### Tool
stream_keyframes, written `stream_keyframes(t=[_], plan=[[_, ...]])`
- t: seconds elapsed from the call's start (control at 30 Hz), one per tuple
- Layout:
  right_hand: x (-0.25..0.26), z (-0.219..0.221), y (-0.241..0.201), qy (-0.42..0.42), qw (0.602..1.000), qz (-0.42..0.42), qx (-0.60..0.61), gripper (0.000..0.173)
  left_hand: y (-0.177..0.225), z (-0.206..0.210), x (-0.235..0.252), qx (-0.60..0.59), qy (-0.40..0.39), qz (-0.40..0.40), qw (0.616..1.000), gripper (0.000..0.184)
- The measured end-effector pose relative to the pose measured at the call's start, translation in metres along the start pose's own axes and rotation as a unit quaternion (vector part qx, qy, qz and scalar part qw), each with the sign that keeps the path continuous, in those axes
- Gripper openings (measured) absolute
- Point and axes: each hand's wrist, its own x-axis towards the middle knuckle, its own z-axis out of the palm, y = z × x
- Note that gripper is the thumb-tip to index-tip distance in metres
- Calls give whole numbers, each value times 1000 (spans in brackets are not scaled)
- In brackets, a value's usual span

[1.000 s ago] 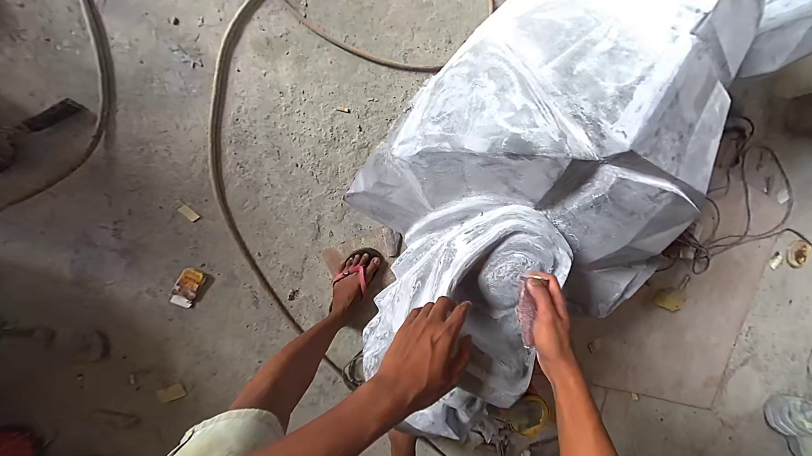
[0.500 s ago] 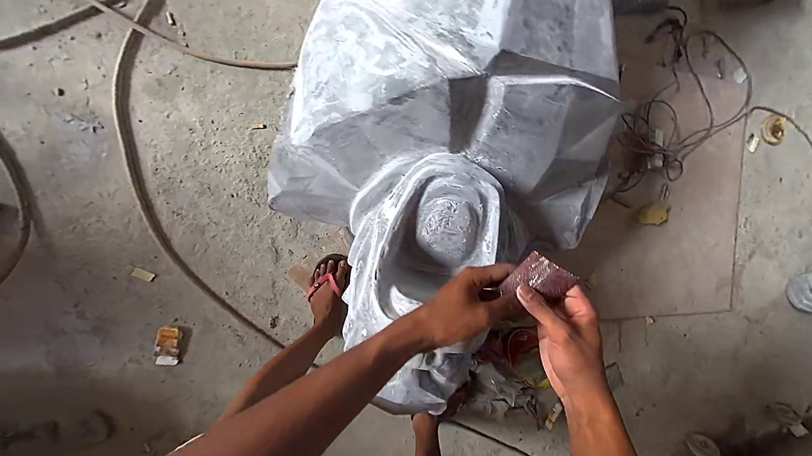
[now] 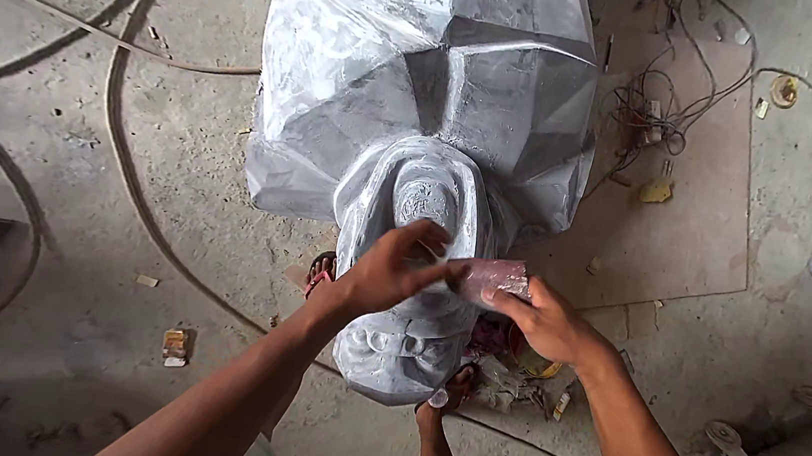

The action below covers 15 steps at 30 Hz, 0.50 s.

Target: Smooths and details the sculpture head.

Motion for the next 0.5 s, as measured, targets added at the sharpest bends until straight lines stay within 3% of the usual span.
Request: stream_keyframes(t=[0.1,0.17,0.2,0.3,0.4,0.5], plan=[[10,17,16,100,973,-20,-208,29,-48,14,-20,120,168,-99,973,34],[10,48,27,105,924,-53,-364,23,-50,27,-28,192,177,-183,948,42],[8,63,30,82,905,-50,-415,22,-43,33,-27,219,182,-202,937,45],[2,81,35,34,857,-31,-514,38,-26,59,-29,296,182,-209,914,47],[23,59,34,-55,834,-8,-549,39,-34,70,-28,370,215,-185,885,50],[66,38,29,-149,813,35,-563,35,-38,67,-28,363,208,-166,893,50]])
